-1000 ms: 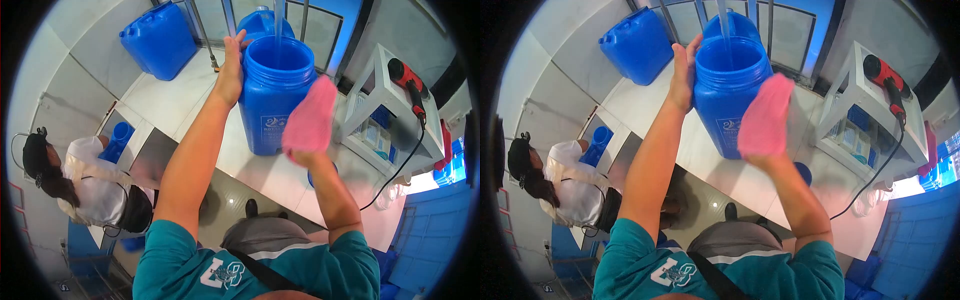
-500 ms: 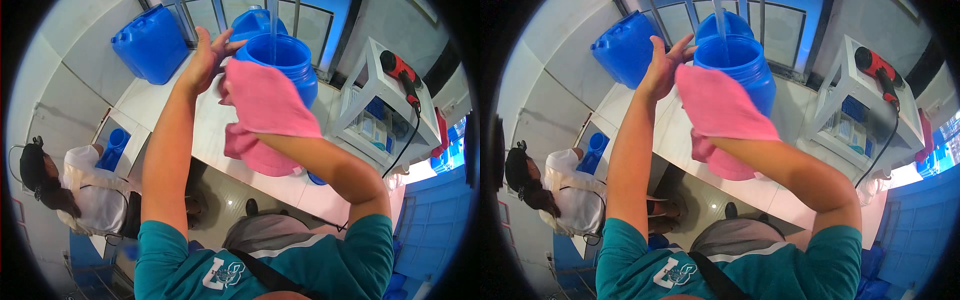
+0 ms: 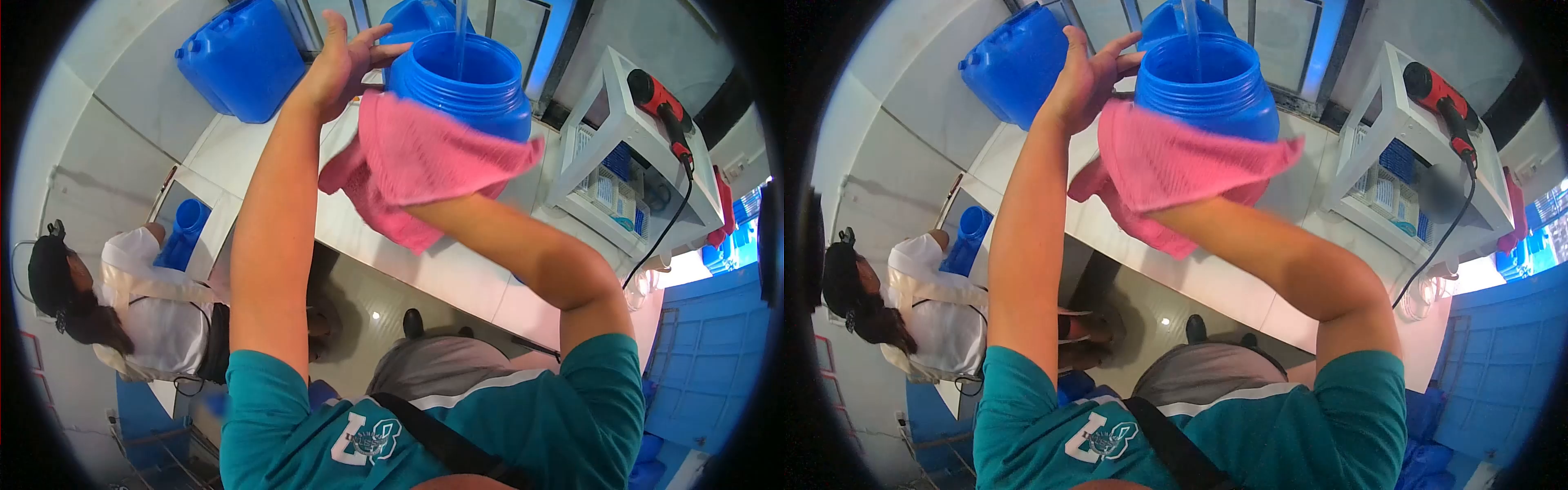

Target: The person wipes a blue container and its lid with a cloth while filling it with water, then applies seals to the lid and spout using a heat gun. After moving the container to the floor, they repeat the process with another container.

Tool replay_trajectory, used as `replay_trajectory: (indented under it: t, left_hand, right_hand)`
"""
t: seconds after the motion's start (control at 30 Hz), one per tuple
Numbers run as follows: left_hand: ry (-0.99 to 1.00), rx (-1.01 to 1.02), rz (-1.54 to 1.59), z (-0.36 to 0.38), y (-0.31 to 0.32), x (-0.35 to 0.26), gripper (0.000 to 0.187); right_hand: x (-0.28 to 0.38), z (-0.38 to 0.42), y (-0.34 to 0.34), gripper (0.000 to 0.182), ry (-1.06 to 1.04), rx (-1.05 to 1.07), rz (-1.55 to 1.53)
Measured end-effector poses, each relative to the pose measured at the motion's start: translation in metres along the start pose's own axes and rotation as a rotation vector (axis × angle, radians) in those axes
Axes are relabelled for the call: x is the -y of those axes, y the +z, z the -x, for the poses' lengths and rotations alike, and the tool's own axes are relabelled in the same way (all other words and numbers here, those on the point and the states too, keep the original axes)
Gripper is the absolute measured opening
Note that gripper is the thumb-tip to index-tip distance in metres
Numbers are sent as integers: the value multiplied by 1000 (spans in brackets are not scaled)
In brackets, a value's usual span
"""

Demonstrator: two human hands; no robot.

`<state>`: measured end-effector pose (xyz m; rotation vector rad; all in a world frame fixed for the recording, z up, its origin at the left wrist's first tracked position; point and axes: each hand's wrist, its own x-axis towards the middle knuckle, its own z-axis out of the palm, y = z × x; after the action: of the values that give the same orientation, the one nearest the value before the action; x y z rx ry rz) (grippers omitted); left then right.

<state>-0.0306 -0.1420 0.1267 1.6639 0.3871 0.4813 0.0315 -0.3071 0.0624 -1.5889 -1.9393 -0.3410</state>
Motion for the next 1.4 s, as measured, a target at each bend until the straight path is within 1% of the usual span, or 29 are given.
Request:
replay_trajectory:
  t: [0.17, 0.23, 0.27, 0.3, 0.37, 0.4, 0.43, 0.47, 0.5, 0.53, 0.57, 0.6, 0.63, 0.67, 0.73, 0.8, 0.83, 0.87, 0.9, 0.93, 1.0, 1.07, 1.1, 1.13, 1.17, 1.23, 1.3, 1.33, 1.4]
  left_hand:
    - [91, -13, 10, 5, 1, 20, 117]
    - [385, -244, -239, 34, 21, 29, 111]
    - [533, -411, -227, 56, 31, 32, 85]
    - [648, -630, -175, 78, 41, 40, 71]
    - [993, -914, -86, 125, 68, 67, 39]
    - [1044, -972, -68, 143, 79, 79, 37]
    - [1039, -971, -69, 147, 91, 82, 37]
    - [851, -950, 73, 145, 109, 83, 38]
    - [659, -923, 211, 143, 124, 83, 39]
    - [559, -806, 417, 130, 128, 79, 44]
    - [443, -711, 623, 118, 132, 74, 49]
    - [377, -640, 692, 105, 132, 73, 49]
    - [380, -587, 647, 93, 130, 72, 48]
    - [419, -556, 524, 83, 127, 71, 48]
    - [606, -522, 112, 60, 110, 64, 47]
    - [775, -470, -207, 27, 81, 53, 47]
    - [786, -418, -243, 10, 65, 51, 47]
    - [656, -315, -111, -6, 51, 49, 47]
    - [508, -223, 61, -17, 42, 53, 47]
    - [27, -97, 485, -21, 39, 45, 48]
    - [6, -145, 525, -18, 48, 83, 50]
    - [-26, -235, 604, -19, 63, 144, 52]
    - [-38, -277, 643, -19, 69, 163, 54]
    - [-25, -275, 638, -15, 74, 174, 54]
    - [-19, -366, 632, -6, 79, 186, 53]
    - [-21, -550, 621, 21, 90, 206, 55]
    - [122, -570, 66, 47, 94, 109, 64]
    - [543, -562, -227, 27, 72, 114, 67]
    - [748, -482, -406, -14, 25, 143, 76]
  right_hand:
    - [11, 63, 23, 30, -165, 152, -37]
    - [-2, 72, 10, 28, -255, 98, 31]
    - [-5, 69, 2, 27, -297, 61, 72]
    - [-6, 61, -7, 27, -317, 4, 117]
    - [-7, 31, -30, 26, -345, -118, 201]
    - [-5, 14, -42, 26, -341, -166, 215]
    - [-4, -1, -51, 26, -318, -199, 219]
    - [0, -14, -58, 26, -277, -188, 201]
    - [9, -31, -58, 27, 42, 10, -117]
    - [14, -38, -58, 41, 360, 207, -430]
    - [16, -31, -59, 41, 357, 208, -429]
    - [18, -18, -60, 43, 205, 123, -531]
    - [20, -4, -68, 41, 42, 37, -588]
    - [23, 10, -77, 39, -126, -40, -638]
    - [13, 37, -112, 34, -311, -115, -666]
    - [-10, 55, -132, 32, -200, -299, -782]
    - [-23, 58, -131, 29, -91, -497, -800]
    - [-37, 61, -129, 26, 20, -694, -817]
    - [-56, 57, -124, 26, 164, -793, -860]
    - [-74, 53, -116, 26, 310, -890, -900]
    - [-110, 51, -81, 34, 479, -818, -741]
    - [-130, 64, -36, 49, 538, -675, -863]
    - [-134, 74, -10, 58, 507, -630, -935]
    - [-130, 77, 1, 62, 484, -613, -971]
    - [-125, 79, 11, 66, 462, -595, -1007]
    - [-113, 76, 20, 78, 331, -728, -1087]
    - [-113, 78, 21, 80, 368, -731, -1051]
    - [-114, 79, 21, 82, 400, -730, -1011]
    - [-118, 80, 27, 82, 391, -744, -1026]
